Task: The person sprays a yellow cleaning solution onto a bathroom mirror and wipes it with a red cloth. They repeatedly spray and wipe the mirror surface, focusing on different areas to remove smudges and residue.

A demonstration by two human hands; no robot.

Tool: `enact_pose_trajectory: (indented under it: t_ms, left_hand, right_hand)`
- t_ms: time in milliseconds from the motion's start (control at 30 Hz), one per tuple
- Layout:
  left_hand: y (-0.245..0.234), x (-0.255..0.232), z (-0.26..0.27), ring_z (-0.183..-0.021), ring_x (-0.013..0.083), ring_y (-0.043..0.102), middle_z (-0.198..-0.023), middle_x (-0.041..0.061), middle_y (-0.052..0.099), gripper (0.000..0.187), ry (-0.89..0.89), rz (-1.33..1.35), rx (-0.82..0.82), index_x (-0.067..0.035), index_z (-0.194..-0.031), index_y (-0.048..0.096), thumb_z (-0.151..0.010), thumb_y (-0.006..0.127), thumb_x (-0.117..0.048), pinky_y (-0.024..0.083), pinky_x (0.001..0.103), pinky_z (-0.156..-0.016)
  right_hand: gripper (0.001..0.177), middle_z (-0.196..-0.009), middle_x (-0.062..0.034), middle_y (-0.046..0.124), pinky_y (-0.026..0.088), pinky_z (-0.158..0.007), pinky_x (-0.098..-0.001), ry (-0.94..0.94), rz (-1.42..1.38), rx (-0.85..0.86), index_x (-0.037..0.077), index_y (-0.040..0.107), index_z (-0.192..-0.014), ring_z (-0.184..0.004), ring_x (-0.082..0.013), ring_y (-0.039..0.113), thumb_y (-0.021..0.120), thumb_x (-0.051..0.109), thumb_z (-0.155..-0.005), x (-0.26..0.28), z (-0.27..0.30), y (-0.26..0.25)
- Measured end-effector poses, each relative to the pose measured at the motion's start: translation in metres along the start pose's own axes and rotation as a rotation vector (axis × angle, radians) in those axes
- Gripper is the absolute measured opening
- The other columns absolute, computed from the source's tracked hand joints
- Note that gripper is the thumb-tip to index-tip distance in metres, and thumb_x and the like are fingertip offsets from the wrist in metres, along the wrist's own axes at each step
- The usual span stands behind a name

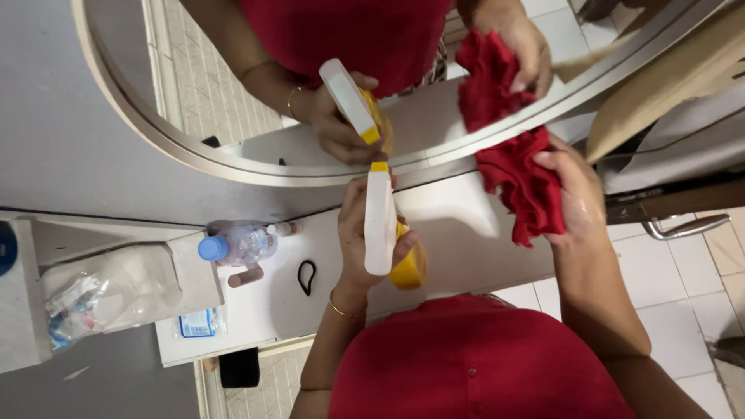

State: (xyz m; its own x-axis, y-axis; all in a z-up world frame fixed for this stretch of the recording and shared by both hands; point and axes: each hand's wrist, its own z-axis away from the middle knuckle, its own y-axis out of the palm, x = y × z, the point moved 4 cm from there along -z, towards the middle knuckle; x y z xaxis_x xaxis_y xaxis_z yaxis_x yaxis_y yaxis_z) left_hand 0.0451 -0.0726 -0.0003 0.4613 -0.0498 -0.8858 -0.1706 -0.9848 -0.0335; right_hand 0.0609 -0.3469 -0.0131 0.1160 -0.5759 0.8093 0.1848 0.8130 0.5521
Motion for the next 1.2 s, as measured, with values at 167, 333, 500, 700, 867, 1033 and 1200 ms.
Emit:
enact_pose_trajectory:
  t_ms: [167, 333, 500, 700, 867, 1033, 1200]
  left_hand:
    - [-0.001, -0.003, -0.002, -0.089, 0.0121, 0.066, -0.129, 0.012, 0.057, 0.068, -0.025, -0.081, -0.003, 0.003, -0.137, 0.06, -0.086, 0.084, -0.033, 0.06, 0.025, -0.077]
    - [-0.002, -0.006, -0.003, -0.089, 0.0131, 0.064, -0.126, 0.012, 0.057, 0.065, 0.002, -0.121, 0.011, 0.003, -0.135, 0.061, -0.086, 0.084, -0.034, 0.057, 0.026, -0.077]
    - [-0.001, -0.006, -0.004, -0.089, 0.0137, 0.064, -0.123, 0.011, 0.058, 0.066, 0.012, -0.145, 0.018, 0.004, -0.134, 0.062, -0.085, 0.084, -0.034, 0.057, 0.027, -0.079]
    - [-0.002, -0.005, -0.007, -0.087, 0.0144, 0.065, -0.125, 0.012, 0.056, 0.071, -0.107, -0.073, 0.029, 0.004, -0.133, 0.062, -0.082, 0.083, -0.041, 0.058, 0.028, -0.076]
    - [0.003, 0.003, 0.004, -0.116, 0.0226, 0.064, -0.13, 0.011, 0.058, 0.066, -0.039, -0.202, -0.022, 0.002, -0.132, 0.06, -0.088, 0.082, -0.042, 0.056, 0.032, -0.099]
    - [0.006, -0.002, -0.002, -0.12, 0.023, 0.063, -0.131, 0.01, 0.057, 0.068, -0.019, -0.308, -0.025, 0.001, -0.14, 0.058, -0.092, 0.08, -0.041, 0.057, 0.032, -0.104]
    - [0.015, -0.006, -0.011, -0.116, 0.0218, 0.064, -0.132, 0.013, 0.057, 0.067, -0.084, -0.178, -0.055, 0.002, -0.135, 0.06, -0.089, 0.083, -0.041, 0.065, 0.027, -0.08]
  right_hand:
    - [0.057, -0.124, -0.0192, 0.066, 0.059, -0.088, -0.0351, -0.104, 0.036, -0.003, -0.011, 0.05, -0.145, -0.101, -0.0245, 0.069, 0.044, 0.009, -0.092, -0.003, 0.001, 0.005]
    - [0.055, -0.12, -0.0191, 0.066, 0.06, -0.081, -0.037, -0.02, 0.063, -0.001, -0.01, 0.051, -0.143, -0.094, -0.024, 0.069, 0.044, 0.009, -0.092, -0.019, 0.001, 0.01]
    - [0.054, -0.117, -0.019, 0.067, 0.06, -0.077, -0.0378, 0.079, 0.058, 0.011, -0.008, 0.051, -0.141, -0.091, -0.0252, 0.07, 0.045, 0.011, -0.091, -0.025, 0.003, 0.019]
    - [0.052, -0.118, -0.0191, 0.067, 0.06, -0.077, -0.0395, 0.095, 0.052, 0.002, -0.008, 0.052, -0.14, -0.095, -0.0264, 0.068, 0.047, 0.012, -0.092, -0.017, 0.008, 0.026]
    - [0.049, -0.108, -0.0176, 0.064, 0.058, -0.076, -0.0402, 0.421, 0.098, -0.299, -0.004, 0.054, -0.134, -0.088, -0.0271, 0.066, 0.061, 0.026, -0.096, -0.053, 0.025, 0.023]
    - [0.052, -0.119, -0.0177, 0.07, 0.06, -0.086, -0.0344, 0.499, 0.033, -0.118, -0.005, 0.06, -0.137, -0.099, -0.0231, 0.069, 0.062, 0.02, -0.091, -0.041, 0.019, 0.04]
    - [0.05, -0.113, -0.0219, 0.067, 0.06, -0.077, -0.0401, 0.282, 0.06, -0.054, -0.011, 0.055, -0.136, -0.091, -0.0286, 0.069, 0.058, 0.012, -0.091, -0.021, -0.003, 0.026]
